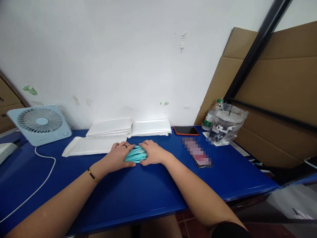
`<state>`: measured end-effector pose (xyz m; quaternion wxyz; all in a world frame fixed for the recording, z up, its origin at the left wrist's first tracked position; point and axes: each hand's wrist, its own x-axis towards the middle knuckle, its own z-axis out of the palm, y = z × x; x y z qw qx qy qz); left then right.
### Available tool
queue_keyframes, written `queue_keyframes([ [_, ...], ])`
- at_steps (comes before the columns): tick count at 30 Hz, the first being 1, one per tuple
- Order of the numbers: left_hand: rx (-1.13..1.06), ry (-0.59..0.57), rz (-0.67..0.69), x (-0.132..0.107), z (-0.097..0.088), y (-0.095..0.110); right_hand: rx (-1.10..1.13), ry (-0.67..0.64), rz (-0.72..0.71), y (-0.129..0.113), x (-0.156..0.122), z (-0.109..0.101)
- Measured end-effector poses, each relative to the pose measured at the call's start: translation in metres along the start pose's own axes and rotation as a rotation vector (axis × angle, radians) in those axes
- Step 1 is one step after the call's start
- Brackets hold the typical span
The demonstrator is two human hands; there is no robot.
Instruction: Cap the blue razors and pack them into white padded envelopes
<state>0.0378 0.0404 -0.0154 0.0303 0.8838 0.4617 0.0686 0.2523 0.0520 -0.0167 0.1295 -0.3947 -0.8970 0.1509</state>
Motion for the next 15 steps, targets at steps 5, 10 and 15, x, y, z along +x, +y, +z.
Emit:
queue_keyframes([
  [5,0.123,0.012,0.068,0.0,0.004,0.02,-0.178,-0.05,-0.02,-0.016,0.0,0.005],
  [10,0.148,0.062,0.046,0.002,0.014,0.032,-0.319,-0.081,-0.008,-0.019,0.002,0.01],
  [15,0.064,0.067,0.035,0.004,0.017,0.029,-0.41,-0.142,0.031,-0.021,0.004,0.011],
])
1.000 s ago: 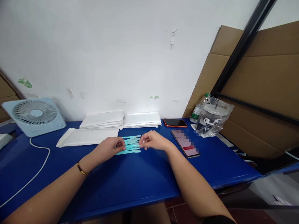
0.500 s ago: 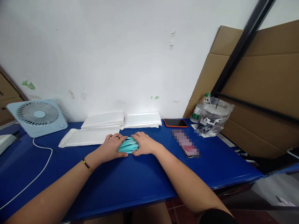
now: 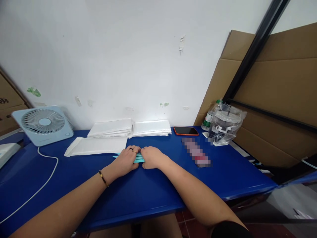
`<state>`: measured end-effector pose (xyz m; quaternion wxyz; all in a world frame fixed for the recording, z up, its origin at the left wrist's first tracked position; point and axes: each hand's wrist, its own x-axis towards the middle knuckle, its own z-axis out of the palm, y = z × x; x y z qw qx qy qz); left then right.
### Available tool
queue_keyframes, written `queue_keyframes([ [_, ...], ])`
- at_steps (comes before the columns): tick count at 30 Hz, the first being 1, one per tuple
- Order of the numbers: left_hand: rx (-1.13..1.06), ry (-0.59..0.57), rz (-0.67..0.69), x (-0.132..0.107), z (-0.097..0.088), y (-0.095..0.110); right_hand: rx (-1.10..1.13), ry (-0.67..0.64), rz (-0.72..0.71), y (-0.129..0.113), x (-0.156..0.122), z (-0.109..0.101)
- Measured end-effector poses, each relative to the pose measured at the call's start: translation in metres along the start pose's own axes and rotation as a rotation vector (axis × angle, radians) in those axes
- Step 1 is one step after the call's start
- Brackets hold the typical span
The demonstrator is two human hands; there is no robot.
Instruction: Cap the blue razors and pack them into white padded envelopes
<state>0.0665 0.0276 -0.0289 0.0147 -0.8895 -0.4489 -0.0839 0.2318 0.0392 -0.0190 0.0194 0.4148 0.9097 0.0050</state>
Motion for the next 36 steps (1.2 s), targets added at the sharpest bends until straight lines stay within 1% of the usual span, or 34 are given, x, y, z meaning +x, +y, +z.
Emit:
queue_keyframes([
  [2,-0.024,-0.019,0.014,0.002,0.0,-0.002,-0.03,-0.044,0.02,-0.002,0.001,-0.007],
  [4,-0.089,-0.011,-0.001,0.005,-0.002,-0.004,-0.066,-0.09,0.035,-0.005,0.002,-0.024],
  [6,-0.217,0.032,-0.082,0.007,-0.005,-0.005,-0.106,-0.095,0.033,-0.007,0.003,-0.052],
  [8,-0.385,0.124,-0.173,0.008,-0.011,-0.005,-0.134,-0.078,0.009,-0.011,0.001,-0.09],
  [9,-0.48,0.182,-0.205,0.009,-0.014,-0.004,-0.126,-0.04,-0.003,-0.013,0.0,-0.111],
  [11,-0.676,0.297,-0.26,0.008,-0.022,-0.001,-0.062,0.096,-0.039,-0.019,-0.004,-0.148],
  [12,-0.767,0.338,-0.285,0.008,-0.026,0.001,-0.014,0.155,-0.047,-0.022,-0.005,-0.161],
  [13,-0.846,0.368,-0.305,0.008,-0.029,0.003,0.042,0.201,-0.066,-0.025,-0.005,-0.169],
  [14,-0.906,0.386,-0.315,0.007,-0.031,0.005,0.093,0.241,-0.094,-0.028,-0.005,-0.173],
  [15,-0.946,0.389,-0.312,0.007,-0.032,0.006,0.132,0.266,-0.12,-0.031,-0.003,-0.171],
  [16,-0.968,0.38,-0.296,0.007,-0.031,0.006,0.158,0.274,-0.146,-0.034,0.0,-0.165],
  [18,-0.977,0.35,-0.261,0.006,-0.025,0.006,0.174,0.265,-0.177,-0.038,0.008,-0.143],
  [20,-0.978,0.322,-0.241,0.006,-0.015,0.003,0.186,0.235,-0.201,-0.041,0.014,-0.117],
  [22,-0.996,0.319,-0.222,0.006,-0.004,0.001,0.201,0.322,-0.178,-0.043,0.018,-0.094],
  [24,-1.015,0.308,-0.193,0.005,0.003,0.001,0.211,0.444,-0.138,-0.044,0.019,-0.078],
  [25,-1.017,0.276,-0.174,0.005,0.005,0.001,0.215,0.492,-0.119,-0.044,0.018,-0.073],
  [26,-1.01,0.218,-0.157,0.004,0.005,0.001,0.221,0.525,-0.095,-0.043,0.016,-0.069],
  [28,-0.955,0.074,-0.149,0.002,0.003,0.002,0.259,0.54,-0.023,-0.038,0.01,-0.064],
  [29,-0.899,0.021,-0.157,0.001,0.0,0.002,0.29,0.518,0.015,-0.034,0.005,-0.063],
  [30,-0.813,-0.007,-0.163,0.001,-0.003,0.003,0.318,0.49,0.048,-0.03,0.0,-0.063],
  [32,-0.512,-0.017,-0.173,0.0,-0.011,0.004,0.313,0.435,0.075,-0.024,-0.012,-0.064],
  [34,-0.19,-0.025,-0.174,-0.001,-0.019,0.008,0.2,0.369,0.072,-0.023,-0.02,-0.065],
  [35,-0.074,-0.031,-0.178,-0.001,-0.022,0.01,0.129,0.308,0.09,-0.024,-0.022,-0.064],
  [36,-0.003,-0.032,-0.182,-0.001,-0.025,0.013,0.069,0.228,0.132,-0.026,-0.022,-0.061],
])
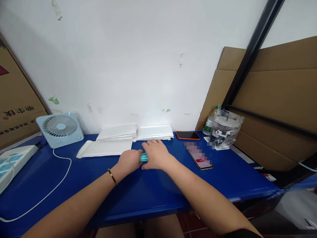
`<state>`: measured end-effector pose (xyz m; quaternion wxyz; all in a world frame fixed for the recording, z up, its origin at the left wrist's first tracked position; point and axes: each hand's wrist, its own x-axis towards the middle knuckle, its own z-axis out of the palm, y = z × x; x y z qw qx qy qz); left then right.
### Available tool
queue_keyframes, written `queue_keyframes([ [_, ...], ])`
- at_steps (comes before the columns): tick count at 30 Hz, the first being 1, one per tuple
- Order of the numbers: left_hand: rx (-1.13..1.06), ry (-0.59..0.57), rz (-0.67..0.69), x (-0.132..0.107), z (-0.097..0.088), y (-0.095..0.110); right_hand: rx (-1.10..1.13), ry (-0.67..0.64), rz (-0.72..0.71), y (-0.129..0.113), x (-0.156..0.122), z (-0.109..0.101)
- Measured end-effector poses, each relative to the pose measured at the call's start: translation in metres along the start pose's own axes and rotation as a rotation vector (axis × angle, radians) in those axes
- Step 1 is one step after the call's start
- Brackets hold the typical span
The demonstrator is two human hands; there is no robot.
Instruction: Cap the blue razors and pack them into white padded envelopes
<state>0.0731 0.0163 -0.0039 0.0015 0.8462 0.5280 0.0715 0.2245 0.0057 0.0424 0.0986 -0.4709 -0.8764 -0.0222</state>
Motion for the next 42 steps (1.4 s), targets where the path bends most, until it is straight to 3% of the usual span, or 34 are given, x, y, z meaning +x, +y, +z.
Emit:
queue_keyframes([
  [2,0.038,0.014,0.007,-0.002,-0.004,0.006,-0.08,-0.187,0.12,-0.005,0.001,0.009],
  [4,0.068,0.021,0.02,-0.006,-0.008,0.009,-0.091,-0.279,0.208,-0.008,0.003,0.019],
  [7,0.116,0.009,0.026,-0.011,-0.013,0.008,-0.121,-0.238,0.207,-0.009,0.002,0.029],
  [11,0.182,-0.007,-0.012,-0.015,-0.02,0.003,-0.146,-0.137,0.164,-0.004,-0.004,0.026],
  [18,0.183,0.008,0.009,-0.015,-0.023,0.007,-0.041,-0.177,0.169,-0.003,-0.004,0.028],
  [24,0.23,0.128,-0.086,-0.014,-0.01,-0.028,-0.097,-0.218,0.278,0.015,-0.014,0.031],
  [27,0.236,0.024,-0.132,-0.011,-0.003,-0.051,-0.099,-0.211,0.329,0.03,-0.021,0.025],
  [30,0.227,-0.052,-0.077,-0.016,-0.002,-0.058,-0.105,-0.175,0.354,0.042,-0.028,0.017],
  [34,0.171,-0.103,0.073,-0.05,-0.01,-0.039,-0.099,-0.135,0.381,0.056,-0.039,0.003],
  [36,-0.031,-0.169,0.335,-0.075,-0.015,-0.03,-0.091,-0.113,0.407,0.064,-0.045,-0.005],
  [38,-0.219,-0.192,0.502,-0.095,-0.02,-0.03,-0.077,-0.118,0.433,0.071,-0.05,-0.011],
  [42,-0.349,-0.223,0.38,-0.105,-0.028,-0.058,-0.073,-0.135,0.444,0.079,-0.059,-0.018],
])
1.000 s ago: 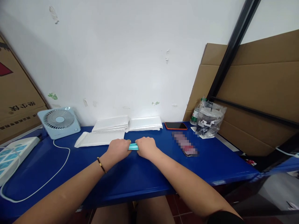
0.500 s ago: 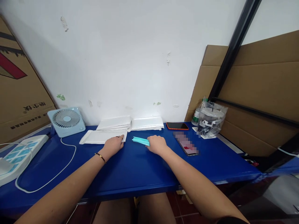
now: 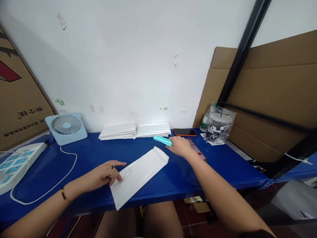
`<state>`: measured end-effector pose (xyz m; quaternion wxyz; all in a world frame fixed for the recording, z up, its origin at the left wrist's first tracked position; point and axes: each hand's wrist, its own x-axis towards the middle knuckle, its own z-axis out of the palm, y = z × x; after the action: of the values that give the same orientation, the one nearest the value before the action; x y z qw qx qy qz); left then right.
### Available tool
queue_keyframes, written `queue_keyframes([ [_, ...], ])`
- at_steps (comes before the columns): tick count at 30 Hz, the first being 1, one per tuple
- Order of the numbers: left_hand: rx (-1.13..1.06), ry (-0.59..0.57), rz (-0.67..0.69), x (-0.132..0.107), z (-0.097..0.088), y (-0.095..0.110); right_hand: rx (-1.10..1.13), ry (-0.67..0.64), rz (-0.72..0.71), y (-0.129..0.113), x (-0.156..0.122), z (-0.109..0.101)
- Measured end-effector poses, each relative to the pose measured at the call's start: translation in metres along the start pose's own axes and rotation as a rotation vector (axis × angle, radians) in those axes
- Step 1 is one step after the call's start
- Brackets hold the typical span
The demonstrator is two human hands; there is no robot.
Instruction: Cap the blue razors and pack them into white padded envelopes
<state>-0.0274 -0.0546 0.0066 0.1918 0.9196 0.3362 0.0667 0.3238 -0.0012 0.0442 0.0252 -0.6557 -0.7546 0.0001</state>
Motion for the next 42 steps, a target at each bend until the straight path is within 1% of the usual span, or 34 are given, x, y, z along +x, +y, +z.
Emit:
queue_keyframes([
  [2,-0.044,0.012,-0.095,0.001,-0.007,-0.014,-0.014,-0.005,-0.021,0.002,-0.002,0.001],
  [4,-0.057,0.084,-0.205,0.009,-0.01,-0.018,-0.045,-0.01,-0.041,0.001,-0.004,0.004],
  [5,-0.046,0.141,-0.269,0.015,-0.008,-0.016,-0.072,-0.011,-0.047,0.001,-0.004,0.005],
  [7,0.02,0.259,-0.402,0.033,0.0,-0.003,-0.135,-0.008,-0.049,-0.001,-0.004,0.008],
  [8,0.065,0.266,-0.415,0.043,0.007,0.006,-0.163,-0.009,-0.052,-0.003,-0.004,0.009],
  [11,0.189,0.197,-0.413,0.071,0.029,0.029,-0.21,-0.013,-0.084,-0.004,-0.003,0.013],
  [12,0.197,0.197,-0.417,0.079,0.035,0.033,-0.22,-0.011,-0.098,-0.003,-0.003,0.014],
  [14,0.214,0.242,-0.409,0.088,0.041,0.035,-0.251,-0.007,-0.125,0.002,-0.004,0.016],
  [17,0.225,0.336,-0.366,0.091,0.041,0.031,-0.327,-0.003,-0.157,0.012,-0.006,0.018],
  [20,0.189,0.391,-0.317,0.089,0.036,0.029,-0.378,-0.022,-0.183,0.014,-0.008,0.017],
  [23,0.141,0.433,-0.262,0.09,0.033,0.033,-0.395,-0.015,-0.241,0.002,-0.01,0.009],
  [26,0.108,0.464,-0.218,0.093,0.031,0.038,-0.414,0.002,-0.355,-0.018,-0.011,0.0],
  [29,0.113,0.439,-0.205,0.097,0.031,0.042,-0.441,0.035,-0.436,-0.036,-0.009,-0.008],
  [32,0.179,0.393,-0.236,0.1,0.033,0.045,-0.449,0.047,-0.482,-0.049,-0.005,-0.009],
  [35,0.283,0.39,-0.283,0.106,0.039,0.051,-0.434,0.003,-0.542,-0.061,-0.003,-0.005],
  [38,0.326,0.392,-0.285,0.114,0.045,0.056,-0.393,-0.073,-0.563,-0.071,-0.002,-0.001],
  [40,0.321,0.372,-0.277,0.118,0.047,0.056,-0.35,-0.107,-0.546,-0.073,-0.002,-0.003],
  [42,0.316,0.351,-0.283,0.119,0.046,0.054,-0.256,-0.123,-0.522,-0.067,-0.003,-0.01],
])
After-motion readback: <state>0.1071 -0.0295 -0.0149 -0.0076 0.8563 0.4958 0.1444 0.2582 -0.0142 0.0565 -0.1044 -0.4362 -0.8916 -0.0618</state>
